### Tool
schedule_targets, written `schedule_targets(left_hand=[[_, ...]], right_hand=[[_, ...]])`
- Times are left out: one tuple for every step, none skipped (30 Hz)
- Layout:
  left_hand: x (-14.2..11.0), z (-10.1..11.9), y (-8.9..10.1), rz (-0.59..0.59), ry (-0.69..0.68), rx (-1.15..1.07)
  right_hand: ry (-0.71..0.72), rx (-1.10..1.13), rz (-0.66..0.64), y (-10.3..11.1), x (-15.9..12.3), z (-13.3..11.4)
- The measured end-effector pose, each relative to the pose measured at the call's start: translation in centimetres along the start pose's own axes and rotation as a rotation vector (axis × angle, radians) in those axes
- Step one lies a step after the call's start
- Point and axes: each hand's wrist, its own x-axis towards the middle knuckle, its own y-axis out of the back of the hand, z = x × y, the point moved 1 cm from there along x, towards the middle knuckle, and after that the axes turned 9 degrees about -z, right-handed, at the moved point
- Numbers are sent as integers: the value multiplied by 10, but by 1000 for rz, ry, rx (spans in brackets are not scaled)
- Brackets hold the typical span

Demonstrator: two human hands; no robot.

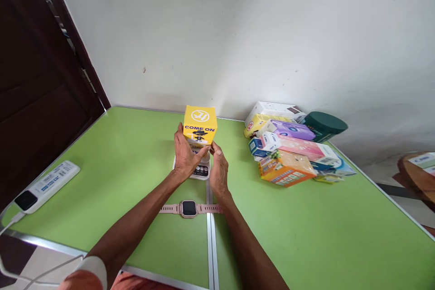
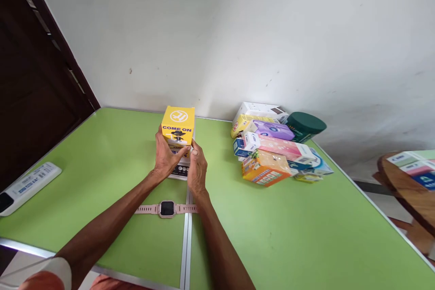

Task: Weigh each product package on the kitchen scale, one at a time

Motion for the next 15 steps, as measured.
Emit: schedule_targets(left_hand=[[0,1,-2,18,6,2],[0,2,-3,35,11,1],[0,2,-3,52,14,-1],[-1,1,-2,68,16,-4],[-1,1,-1,83,19,-6],[-2,0,2,94,22,-5],[-2,0,5,104,30,-4],[-2,0,9,115,40,0],[-1,0,15,129,53,4],[1,1,21,149,65,10],[3,2,29,176,75,16],[6,3,38,206,80,22],[11,4,49,236,79,28],[16,3,60,265,72,35],[21,2,71,292,59,43]], right_hand=[[-13,27,4,-1,0,-2],[-27,48,10,-2,0,-4],[-42,60,15,-3,0,-5],[-56,64,20,-4,-1,-6],[-68,62,21,-5,-1,-8],[-74,56,17,-7,-2,-9],[-74,47,8,-9,-2,-11],[-66,38,-9,-11,-2,-14],[-53,28,-34,-13,-1,-18],[-35,17,-67,-17,0,-23],[-12,4,-109,-21,3,-29],[15,-8,-152,-27,6,-35],[41,-18,-196,-35,11,-42],[62,-22,-241,-44,16,-50],[77,-20,-286,-55,22,-56]])
